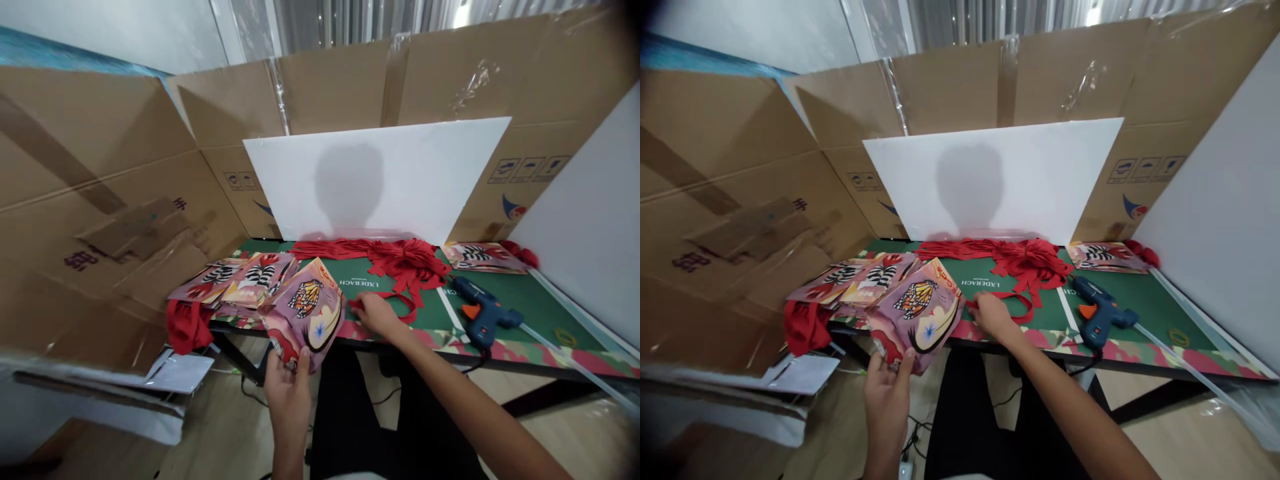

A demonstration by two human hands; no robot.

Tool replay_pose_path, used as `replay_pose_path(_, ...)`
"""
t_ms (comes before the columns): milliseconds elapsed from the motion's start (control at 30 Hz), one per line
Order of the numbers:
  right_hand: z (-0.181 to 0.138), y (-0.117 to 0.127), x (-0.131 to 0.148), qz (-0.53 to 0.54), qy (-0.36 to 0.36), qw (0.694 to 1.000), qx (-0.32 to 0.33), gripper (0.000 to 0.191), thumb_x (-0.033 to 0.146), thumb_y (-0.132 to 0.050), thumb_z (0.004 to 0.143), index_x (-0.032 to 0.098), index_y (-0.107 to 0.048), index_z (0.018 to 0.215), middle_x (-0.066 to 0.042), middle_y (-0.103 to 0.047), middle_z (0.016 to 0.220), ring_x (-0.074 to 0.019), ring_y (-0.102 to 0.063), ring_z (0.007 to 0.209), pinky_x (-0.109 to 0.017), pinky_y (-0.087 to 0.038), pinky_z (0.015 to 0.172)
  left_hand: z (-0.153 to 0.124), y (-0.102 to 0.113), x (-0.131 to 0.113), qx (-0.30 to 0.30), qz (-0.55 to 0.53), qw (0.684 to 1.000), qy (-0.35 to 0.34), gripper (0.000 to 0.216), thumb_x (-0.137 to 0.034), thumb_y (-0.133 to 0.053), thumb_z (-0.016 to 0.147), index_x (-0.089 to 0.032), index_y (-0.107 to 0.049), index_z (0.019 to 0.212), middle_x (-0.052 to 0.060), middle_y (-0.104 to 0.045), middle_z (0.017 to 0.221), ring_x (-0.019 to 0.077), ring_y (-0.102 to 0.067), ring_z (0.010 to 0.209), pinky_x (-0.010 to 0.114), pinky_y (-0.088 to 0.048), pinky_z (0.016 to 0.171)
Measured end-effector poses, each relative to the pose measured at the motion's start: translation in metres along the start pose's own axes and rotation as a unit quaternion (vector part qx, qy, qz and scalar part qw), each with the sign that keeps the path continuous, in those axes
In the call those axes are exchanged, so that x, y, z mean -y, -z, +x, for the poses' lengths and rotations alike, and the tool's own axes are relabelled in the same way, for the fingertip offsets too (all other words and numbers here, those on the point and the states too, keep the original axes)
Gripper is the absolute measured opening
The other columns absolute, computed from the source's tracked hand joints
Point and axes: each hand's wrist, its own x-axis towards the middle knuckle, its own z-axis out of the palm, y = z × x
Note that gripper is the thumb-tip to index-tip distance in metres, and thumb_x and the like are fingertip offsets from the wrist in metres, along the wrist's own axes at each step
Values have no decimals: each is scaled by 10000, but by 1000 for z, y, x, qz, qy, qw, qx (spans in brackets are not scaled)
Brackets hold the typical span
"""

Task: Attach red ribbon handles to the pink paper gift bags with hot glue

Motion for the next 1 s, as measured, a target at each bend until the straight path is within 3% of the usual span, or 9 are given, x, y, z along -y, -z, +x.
replay_pose_path(133, -42, 26, 24, 123, 56, 989, -62, 322, 348, -475, 1164, 167, -741, 1176, -60, -782, 1025, -201, -718, 922, -274, -522, 825, -5, -15, -8, 41, -28, 999, -13, 617, -574, -918, 815, -170, -692, 1223, 110, -801, 1186, 220, -782, 1094, 291, -626, 962)
replay_pose_path(267, -103, 35, 58, 303, 135, 932, -142, 269, 363, -578, 1125, 214, -793, 1065, -36, -792, 1001, -199, -733, 918, -288, -537, 847, -18, -28, -16, 97, -71, 993, -8, 622, -553, -884, 867, -174, -683, 1317, 137, -788, 1283, 252, -780, 1170, 315, -630, 990)
replay_pose_path(467, -162, 21, 72, 239, 93, 937, -236, 189, 288, -604, 1091, 235, -780, 1132, -52, -814, 1187, -222, -778, 1095, -331, -577, 980, -53, -23, -28, 144, -52, 988, 5, 581, -546, -873, 886, -179, -688, 1296, 128, -802, 1219, 228, -803, 1061, 283, -652, 902)
replay_pose_path(600, -175, 22, 77, 196, 99, 942, -255, 189, 264, -607, 1075, 232, -773, 1161, -54, -822, 1208, -233, -798, 1096, -340, -608, 978, -70, -20, -41, 167, -44, 984, -35, 456, -510, -828, 944, -194, -701, 1246, 110, -799, 1210, 198, -796, 1046, 257, -643, 916)
replay_pose_path(800, -178, 36, 83, 204, 114, 940, -247, 180, 270, -609, 1071, 230, -762, 1156, -46, -828, 1208, -228, -801, 1101, -332, -612, 974, -74, -26, -57, 182, -53, 977, -94, 329, -453, -782, 993, -192, -686, 1167, 98, -807, 1137, 194, -797, 1038, 234, -633, 906)
replay_pose_path(1000, -182, 34, 83, 231, 106, 939, -233, 202, 301, -603, 1078, 237, -769, 1173, -70, -820, 1255, -248, -796, 1147, -361, -619, 1016, -76, -20, -60, 188, -38, 977, -93, 348, -470, -769, 997, -184, -681, 1175, 106, -797, 1135, 205, -788, 1025, 263, -636, 909)
